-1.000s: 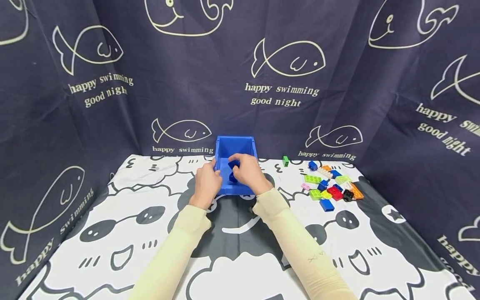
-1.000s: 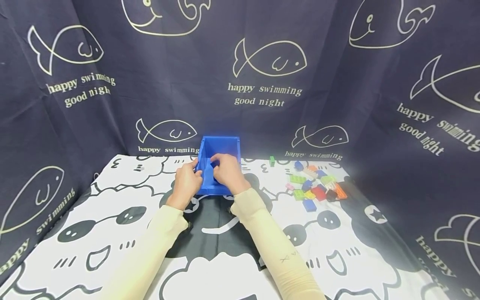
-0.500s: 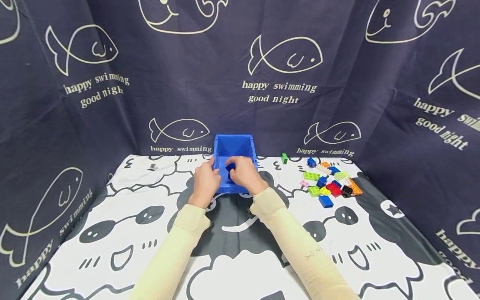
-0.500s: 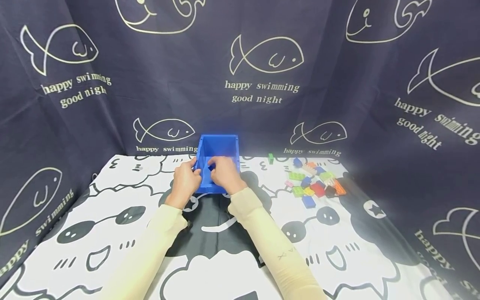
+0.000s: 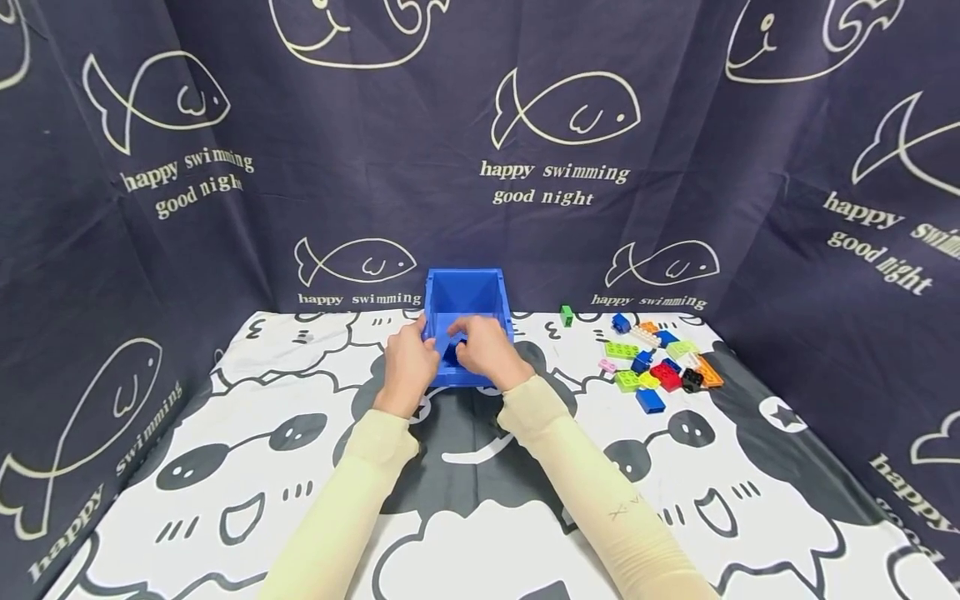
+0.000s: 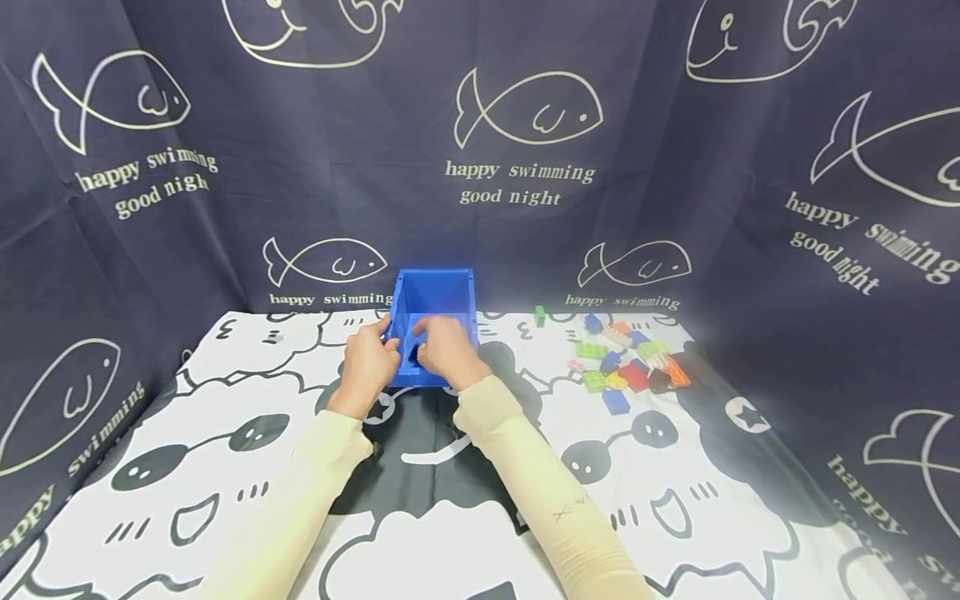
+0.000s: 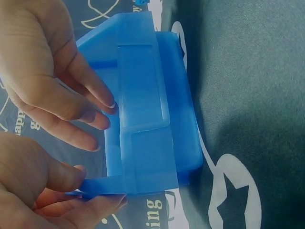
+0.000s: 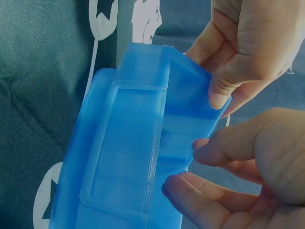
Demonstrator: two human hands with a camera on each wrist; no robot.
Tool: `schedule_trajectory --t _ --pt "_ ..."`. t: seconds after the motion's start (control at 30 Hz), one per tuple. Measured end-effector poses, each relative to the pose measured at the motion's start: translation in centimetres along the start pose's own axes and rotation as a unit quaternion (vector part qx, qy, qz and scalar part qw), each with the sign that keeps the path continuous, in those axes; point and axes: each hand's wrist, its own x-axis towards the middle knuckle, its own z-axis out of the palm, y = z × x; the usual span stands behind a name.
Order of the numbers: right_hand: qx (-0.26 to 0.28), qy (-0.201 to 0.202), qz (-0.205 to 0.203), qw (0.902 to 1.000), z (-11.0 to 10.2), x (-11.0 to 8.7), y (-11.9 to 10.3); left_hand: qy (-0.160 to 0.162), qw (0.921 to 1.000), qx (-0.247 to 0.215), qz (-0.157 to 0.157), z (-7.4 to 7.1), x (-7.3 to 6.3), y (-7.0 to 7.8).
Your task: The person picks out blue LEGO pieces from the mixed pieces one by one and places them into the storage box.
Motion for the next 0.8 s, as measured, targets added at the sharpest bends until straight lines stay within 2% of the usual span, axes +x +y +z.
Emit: schedule_trajectory --t 0.4,0.67,0.8 --pt "0.006 0.004 -0.015 0.9999 -0.4 -0.3 -0.4 -0.004 1.0 -0.008 0.003 -0.1 -0.2 0.0" --pt "0.013 0.012 -0.009 0.9998 -1.3 -0.4 -0.8 -0.007 1.0 -0.004 -0.003 0.0 -0.1 0.0" --pt "0.018 0.023 -0.019 0.9994 -2.0 -0.3 -1.0 -0.003 1.0 -0.003 0.0 -0.2 0.1 0.0"
